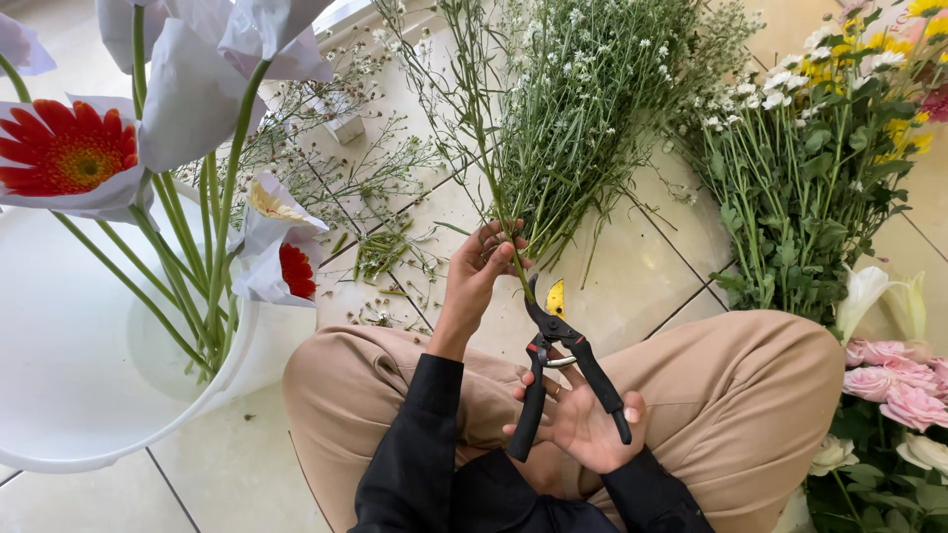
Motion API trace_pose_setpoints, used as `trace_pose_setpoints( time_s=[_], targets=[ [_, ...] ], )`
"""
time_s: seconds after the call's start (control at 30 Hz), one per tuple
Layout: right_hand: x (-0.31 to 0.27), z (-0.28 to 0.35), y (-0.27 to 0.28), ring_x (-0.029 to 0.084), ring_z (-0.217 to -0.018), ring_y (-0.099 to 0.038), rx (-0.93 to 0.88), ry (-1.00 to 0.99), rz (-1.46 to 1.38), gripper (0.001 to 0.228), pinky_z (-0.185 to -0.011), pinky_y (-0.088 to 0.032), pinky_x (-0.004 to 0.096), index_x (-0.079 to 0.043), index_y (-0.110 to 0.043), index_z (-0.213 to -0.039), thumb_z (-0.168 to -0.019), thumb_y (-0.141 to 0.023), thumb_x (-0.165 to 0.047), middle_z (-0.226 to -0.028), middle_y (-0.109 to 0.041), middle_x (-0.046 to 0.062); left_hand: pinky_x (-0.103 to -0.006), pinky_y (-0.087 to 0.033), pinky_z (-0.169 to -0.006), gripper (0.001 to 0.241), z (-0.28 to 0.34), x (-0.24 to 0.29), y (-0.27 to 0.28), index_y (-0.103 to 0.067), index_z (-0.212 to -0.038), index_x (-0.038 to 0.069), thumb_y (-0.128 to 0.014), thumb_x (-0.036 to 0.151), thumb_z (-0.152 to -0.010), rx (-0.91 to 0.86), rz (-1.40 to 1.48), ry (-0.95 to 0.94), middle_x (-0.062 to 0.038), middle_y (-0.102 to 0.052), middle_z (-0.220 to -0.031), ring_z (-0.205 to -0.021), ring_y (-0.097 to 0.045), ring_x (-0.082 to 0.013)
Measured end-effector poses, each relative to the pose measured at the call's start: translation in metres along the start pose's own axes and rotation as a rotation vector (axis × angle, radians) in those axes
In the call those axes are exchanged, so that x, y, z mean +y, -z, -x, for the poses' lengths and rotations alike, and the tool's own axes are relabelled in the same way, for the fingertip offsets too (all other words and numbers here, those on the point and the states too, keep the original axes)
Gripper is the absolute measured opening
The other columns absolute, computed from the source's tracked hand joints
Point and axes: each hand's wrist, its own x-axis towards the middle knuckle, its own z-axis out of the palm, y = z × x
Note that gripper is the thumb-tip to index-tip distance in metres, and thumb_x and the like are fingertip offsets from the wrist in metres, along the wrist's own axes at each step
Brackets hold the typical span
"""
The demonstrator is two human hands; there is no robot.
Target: The person trims flower stems using shears and places the flowers into a bucket of water.
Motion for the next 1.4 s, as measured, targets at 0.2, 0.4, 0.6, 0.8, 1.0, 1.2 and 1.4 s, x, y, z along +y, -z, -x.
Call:
trace_pose_setpoints(
  time_s=[0.2, 0.4, 0.6, 0.8, 1.0, 1.2, 1.4],
  targets=[
    [0.002, -0.002, 0.001, 0.037, -0.113, -0.039, 0.095, 0.098, 0.269, 0.077, -0.093, -0.034, 0.048, -0.009, -0.032, -0.126, -0.062, -0.072, -0.024, -0.125, -0.036, 0.016, -0.0295, -0.052, -0.064, 0.029, -0.001, -0.007, 0.002, -0.046, -0.102, 0.004, -0.058, 0.019, -0.081, 0.012, 0.018, -0.032, -0.014, -0.058, -0.092, -0.067, -0.062, -0.0224],
    [0.003, -0.006, -0.001, 0.036, -0.116, -0.035, 0.048, 0.084, 0.249, 0.074, -0.098, -0.026, 0.052, -0.013, -0.032, -0.126, -0.061, -0.067, -0.021, -0.118, -0.038, 0.02, -0.0312, -0.051, -0.065, 0.026, -0.001, -0.003, 0.001, -0.044, -0.099, 0.003, -0.057, 0.018, -0.082, 0.048, 0.024, -0.04, -0.012, -0.058, -0.087, -0.065, -0.061, -0.0216],
    [0.001, -0.006, 0.001, 0.037, -0.117, -0.033, 0.059, 0.156, 0.196, 0.071, -0.099, -0.024, 0.055, -0.012, -0.032, -0.125, -0.065, -0.068, -0.02, -0.121, -0.038, 0.023, -0.0302, -0.05, -0.067, 0.025, -0.001, -0.005, 0.0, -0.045, -0.1, 0.003, -0.056, 0.016, -0.082, 0.042, 0.008, -0.044, -0.014, -0.058, -0.088, -0.066, -0.061, -0.0213],
    [0.003, -0.008, 0.003, 0.032, -0.117, -0.036, 0.117, 0.201, 0.16, 0.07, -0.094, -0.026, 0.062, -0.011, -0.036, -0.124, -0.068, -0.071, -0.032, -0.125, -0.038, 0.014, -0.035, -0.052, -0.073, 0.028, 0.001, 0.001, -0.001, -0.045, -0.102, 0.001, -0.056, 0.018, -0.082, 0.006, -0.008, -0.056, -0.013, -0.058, -0.09, -0.071, -0.062, -0.0225],
    [0.005, 0.0, 0.018, 0.027, -0.119, -0.036, 0.224, 0.14, 0.76, 0.08, -0.093, -0.034, 0.049, -0.003, -0.021, -0.131, -0.071, -0.065, -0.031, -0.12, -0.041, 0.015, -0.0312, -0.049, -0.07, 0.024, -0.002, -0.001, -0.003, -0.043, -0.096, 0.005, -0.057, 0.018, -0.082, 0.065, -0.004, -0.058, -0.011, -0.057, -0.086, -0.067, -0.062, -0.0209],
    [0.001, -0.003, 0.032, 0.035, -0.1, -0.045, 0.422, 0.196, 0.49, 0.081, -0.092, -0.037, 0.047, 0.005, -0.031, -0.123, -0.044, -0.047, -0.007, -0.099, -0.045, 0.019, -0.0284, -0.05, -0.073, 0.024, -0.009, -0.012, -0.011, -0.044, -0.096, 0.003, -0.057, 0.015, -0.082, 0.066, 0.011, -0.059, -0.013, -0.059, -0.086, -0.071, -0.06, -0.0186],
    [-0.031, -0.01, 0.052, 0.023, -0.096, -0.047, 0.49, 0.22, 0.636, 0.066, -0.087, -0.037, 0.044, 0.001, -0.034, -0.126, -0.069, -0.05, -0.028, -0.096, -0.046, 0.011, -0.0322, -0.049, -0.071, 0.026, -0.018, -0.037, -0.005, -0.049, -0.104, 0.0, -0.06, 0.011, -0.083, 0.079, -0.037, -0.2, -0.016, -0.06, -0.083, -0.071, -0.062, -0.0194]
  ],
)
